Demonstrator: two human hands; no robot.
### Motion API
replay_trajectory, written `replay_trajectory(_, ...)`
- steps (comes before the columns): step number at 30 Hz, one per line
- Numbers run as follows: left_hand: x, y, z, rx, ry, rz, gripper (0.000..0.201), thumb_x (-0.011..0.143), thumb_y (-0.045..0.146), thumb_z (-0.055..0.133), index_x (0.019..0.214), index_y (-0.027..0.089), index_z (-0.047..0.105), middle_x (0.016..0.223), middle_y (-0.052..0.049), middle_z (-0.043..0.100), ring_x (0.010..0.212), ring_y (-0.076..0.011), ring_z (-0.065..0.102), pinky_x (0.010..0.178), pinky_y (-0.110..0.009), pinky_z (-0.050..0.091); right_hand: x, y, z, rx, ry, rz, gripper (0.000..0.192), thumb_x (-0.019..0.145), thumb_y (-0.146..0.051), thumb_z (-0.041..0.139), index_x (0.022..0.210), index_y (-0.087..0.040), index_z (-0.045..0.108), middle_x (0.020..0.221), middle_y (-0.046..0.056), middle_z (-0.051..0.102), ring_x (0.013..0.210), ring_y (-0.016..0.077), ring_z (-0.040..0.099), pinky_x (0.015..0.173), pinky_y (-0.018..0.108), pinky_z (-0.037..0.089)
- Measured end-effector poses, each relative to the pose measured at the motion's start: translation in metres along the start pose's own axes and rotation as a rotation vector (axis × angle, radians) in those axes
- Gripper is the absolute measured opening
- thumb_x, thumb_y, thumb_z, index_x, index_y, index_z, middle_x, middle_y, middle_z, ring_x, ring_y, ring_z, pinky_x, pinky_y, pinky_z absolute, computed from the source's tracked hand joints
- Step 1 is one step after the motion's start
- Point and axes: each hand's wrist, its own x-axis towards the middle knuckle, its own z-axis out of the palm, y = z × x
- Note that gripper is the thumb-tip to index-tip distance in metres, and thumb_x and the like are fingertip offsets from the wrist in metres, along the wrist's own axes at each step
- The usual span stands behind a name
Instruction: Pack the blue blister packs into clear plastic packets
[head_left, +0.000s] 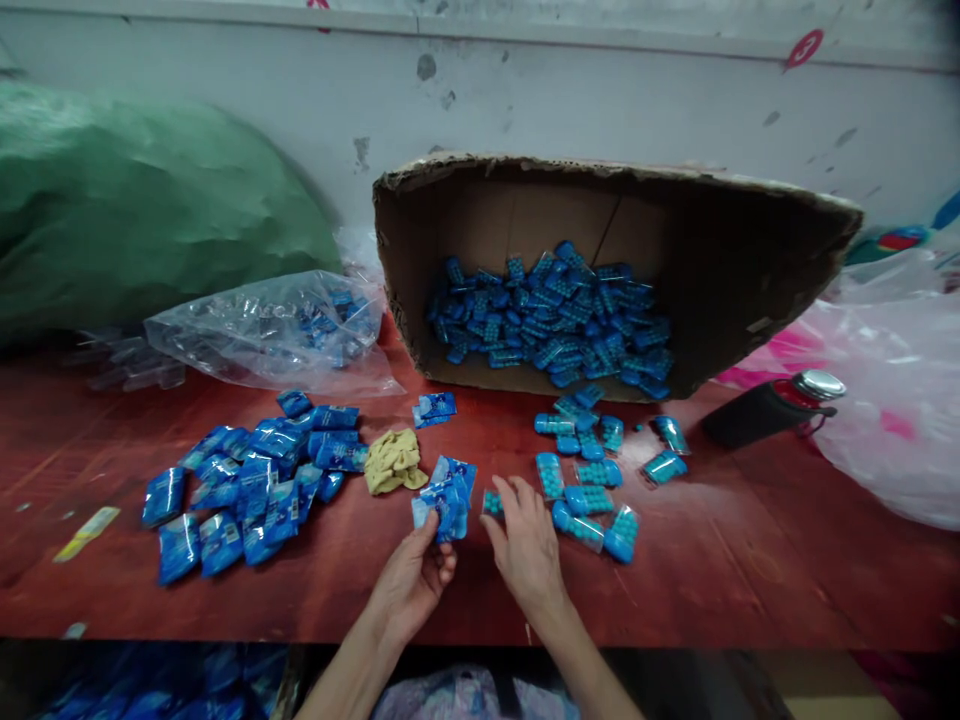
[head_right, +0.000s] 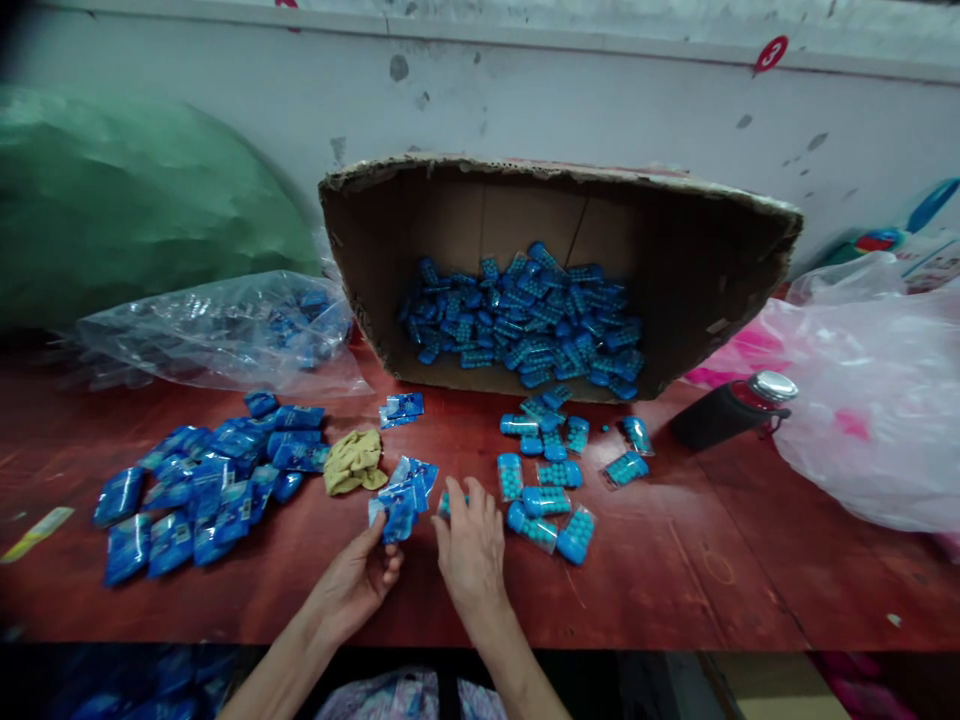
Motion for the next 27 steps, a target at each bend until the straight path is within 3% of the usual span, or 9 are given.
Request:
replay_trajectory(2,-0.001,0.0,0.0,-0.019,0.01,-0.014,0.016,0.076,0.027,0.054,0.067,0.015,0.048,0.043,0.002,0.051,0.037,-0.0072,0.048,0.033,-0.014,0.034,0.004,0.008,0.003,-0.227,0.01,-0.011,0.035,0.072,-0.015,0.055,0.107,-0.023,0.056,0.104,0.014,0.055,0.096,0.0317,0.048,0.077,0.047,0.037)
replay_trajectory(4,-0.001,0.0,0.0,-0.018,0.012,-0.019,0.016,0.077,0.026,0.053,0.067,0.015,0.048,0.043,0.002,0.051,0.036,-0.0071,0.048,0.033,-0.014,0.034,0.007,0.015,0.005,-0.291,-0.025,-0.014,0.033,0.07,-0.015,0.058,0.102,-0.024,0.058,0.094,0.012,0.058,0.09,0.0316,0.05,0.073,0.046,0.038)
replay_trajectory(6,0.0,-0.001,-0.001,-0.006,0.017,-0.004,0.015,0.077,0.026,0.053,0.068,0.015,0.049,0.044,0.002,0.052,0.037,-0.0071,0.048,0.033,-0.014,0.034,0.009,0.016,0.004,-0.19,-0.059,-0.004,0.031,0.069,-0.016,0.06,0.098,-0.025,0.06,0.088,0.01,0.059,0.088,0.0298,0.051,0.074,0.044,0.039)
replay_trajectory(10,0.0,-0.003,0.0,0.033,0.03,0.06,0.015,0.076,0.028,0.055,0.069,0.015,0.05,0.044,0.002,0.053,0.038,-0.0075,0.05,0.034,-0.015,0.036,0.008,0.006,-0.004,0.339,-0.174,0.149,0.028,0.072,-0.021,0.057,0.1,-0.022,0.056,0.092,0.004,0.062,0.085,0.0219,0.057,0.076,0.035,0.044)
replay_trajectory(12,0.001,-0.003,0.001,0.051,0.029,0.078,0.016,0.075,0.029,0.056,0.069,0.015,0.05,0.044,0.002,0.053,0.037,-0.0077,0.05,0.034,-0.015,0.036,0.004,-0.001,-0.009,0.493,-0.211,0.197,0.032,0.073,-0.022,0.056,0.105,-0.022,0.055,0.097,0.002,0.061,0.088,0.0202,0.057,0.08,0.033,0.044)
replay_trajectory(16,0.001,-0.003,0.001,0.057,0.024,0.1,0.016,0.074,0.029,0.057,0.069,0.015,0.05,0.044,0.001,0.054,0.038,-0.008,0.05,0.035,-0.015,0.036,-0.005,-0.013,-0.013,0.441,-0.19,0.109,0.038,0.076,-0.02,0.053,0.113,-0.024,0.052,0.102,0.003,0.057,0.095,0.0187,0.053,0.086,0.031,0.041)
replay_trajectory(21,0.002,-0.003,-0.002,0.064,-0.004,0.132,0.021,0.068,0.032,0.063,0.068,0.015,0.05,0.043,0.002,0.053,0.038,-0.008,0.05,0.035,-0.016,0.035,-0.01,-0.019,-0.018,0.366,-0.284,-0.005,0.038,0.081,-0.017,0.046,0.118,-0.025,0.047,0.098,0.004,0.053,0.089,0.016,0.054,0.082,0.028,0.042)
replay_trajectory(27,0.002,-0.002,-0.004,0.127,-0.092,0.179,0.029,0.062,0.037,0.067,0.068,0.015,0.051,0.045,0.002,0.055,0.04,-0.0085,0.05,0.036,-0.017,0.035,-0.011,-0.02,-0.024,0.38,-0.322,0.0,0.038,0.081,-0.018,0.046,0.117,-0.025,0.049,0.096,0.003,0.055,0.088,0.0164,0.054,0.081,0.028,0.042)
